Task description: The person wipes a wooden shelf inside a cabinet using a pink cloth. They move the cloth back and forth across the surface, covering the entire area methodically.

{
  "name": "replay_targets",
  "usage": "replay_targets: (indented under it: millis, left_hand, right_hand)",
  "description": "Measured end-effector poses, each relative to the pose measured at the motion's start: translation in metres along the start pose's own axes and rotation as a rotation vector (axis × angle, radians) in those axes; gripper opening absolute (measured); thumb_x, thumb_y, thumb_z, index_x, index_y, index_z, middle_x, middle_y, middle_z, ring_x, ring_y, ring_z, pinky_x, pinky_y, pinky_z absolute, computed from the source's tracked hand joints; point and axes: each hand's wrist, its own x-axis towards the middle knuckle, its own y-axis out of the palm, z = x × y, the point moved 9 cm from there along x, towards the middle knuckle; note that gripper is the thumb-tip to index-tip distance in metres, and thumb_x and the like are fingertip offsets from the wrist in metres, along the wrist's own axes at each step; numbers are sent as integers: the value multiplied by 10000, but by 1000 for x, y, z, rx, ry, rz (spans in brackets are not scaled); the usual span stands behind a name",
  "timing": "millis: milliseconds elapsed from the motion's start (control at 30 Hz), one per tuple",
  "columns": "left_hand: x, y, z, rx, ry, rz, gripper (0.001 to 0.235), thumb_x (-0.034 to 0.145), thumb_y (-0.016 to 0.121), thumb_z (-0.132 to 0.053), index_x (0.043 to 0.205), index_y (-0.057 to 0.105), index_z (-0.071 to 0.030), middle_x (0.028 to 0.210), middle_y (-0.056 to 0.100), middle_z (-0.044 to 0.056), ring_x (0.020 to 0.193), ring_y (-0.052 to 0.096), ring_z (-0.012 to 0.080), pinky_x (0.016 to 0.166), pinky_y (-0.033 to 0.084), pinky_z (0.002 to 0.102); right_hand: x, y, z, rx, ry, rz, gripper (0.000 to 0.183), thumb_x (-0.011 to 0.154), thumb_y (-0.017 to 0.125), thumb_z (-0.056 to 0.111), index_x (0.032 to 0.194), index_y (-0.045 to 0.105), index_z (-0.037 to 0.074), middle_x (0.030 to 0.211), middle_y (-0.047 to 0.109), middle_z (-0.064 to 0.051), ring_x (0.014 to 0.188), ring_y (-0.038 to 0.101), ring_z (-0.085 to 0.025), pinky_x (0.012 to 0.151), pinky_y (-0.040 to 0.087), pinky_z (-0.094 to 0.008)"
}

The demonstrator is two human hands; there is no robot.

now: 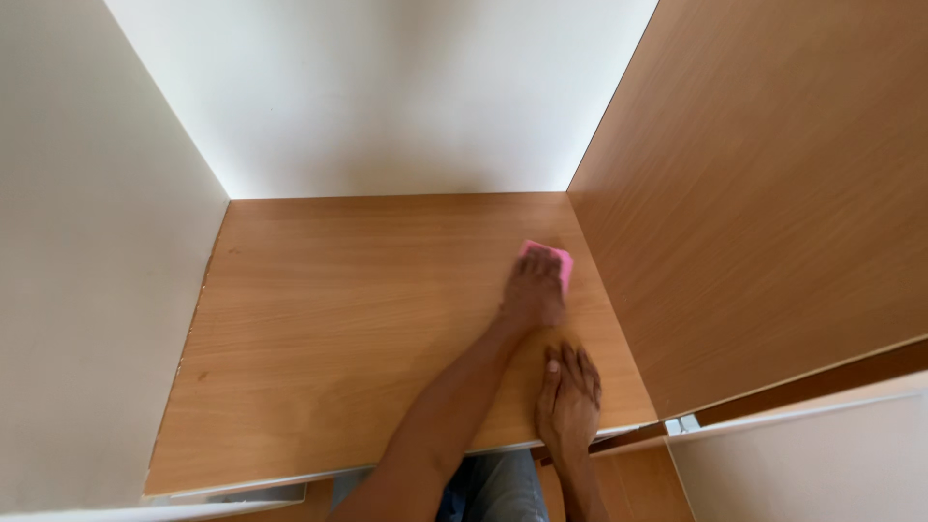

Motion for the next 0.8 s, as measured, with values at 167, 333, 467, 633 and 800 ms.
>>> replay_targets:
  millis: [167, 333, 467, 633, 800]
  left_hand:
    - [-46, -64, 97, 190, -61, -343, 811, 901, 681, -261, 1644, 542, 31, 1625, 605, 303, 1558, 496, 576, 1360, 309, 679]
    - [-124, -121, 185, 434, -359, -266, 625, 985, 515, -268, 1544, 711, -66, 1563, 703, 224, 1503, 626, 477, 1232, 450, 587]
    - [-192, -152, 240, 353, -497, -102, 695, 1031, 467, -289, 1666, 597, -37, 1699, 594, 265, 1602, 521, 517, 1301, 382, 596]
    - [-279, -165, 283, 183, -576, -8, 572, 974, 572, 10, 1540, 492, 6, 1472, 625, 319, 1481, 541, 496, 1313, 397, 680]
    - [-280, -132, 276, 380, -604, -191, 681, 1151, 314, -325, 1748, 464, -35, 1789, 472, 285, 1670, 395, 508, 1383, 242, 626]
  right_hand:
    - [-4, -5, 3, 61, 69, 25, 714, 1200, 246, 527, 1526, 747, 137, 1685, 640, -113, 1673, 431, -353, 1387, 264, -529]
    - [-4, -1, -3, -100, 35, 80, 652, 1255, 260, 527, 1557, 737, 199, 1725, 627, -72, 1684, 458, -331, 1427, 269, -501]
    - [-8, 4, -6, -81, 48, 80, 675, 1257, 243, 550, 1565, 731, 200, 1736, 617, -60, 1687, 452, -324, 1437, 254, -494]
    - [-16, -5, -4, 117, -32, -60, 736, 1230, 216, 495, 1450, 797, 102, 1594, 727, -107, 1593, 555, -324, 1341, 370, -513]
    - [-28, -42, 25, 296, -250, -358, 542, 1266, 321, 270, 1380, 778, 3, 1487, 763, -165, 1513, 625, -401, 1316, 468, -527]
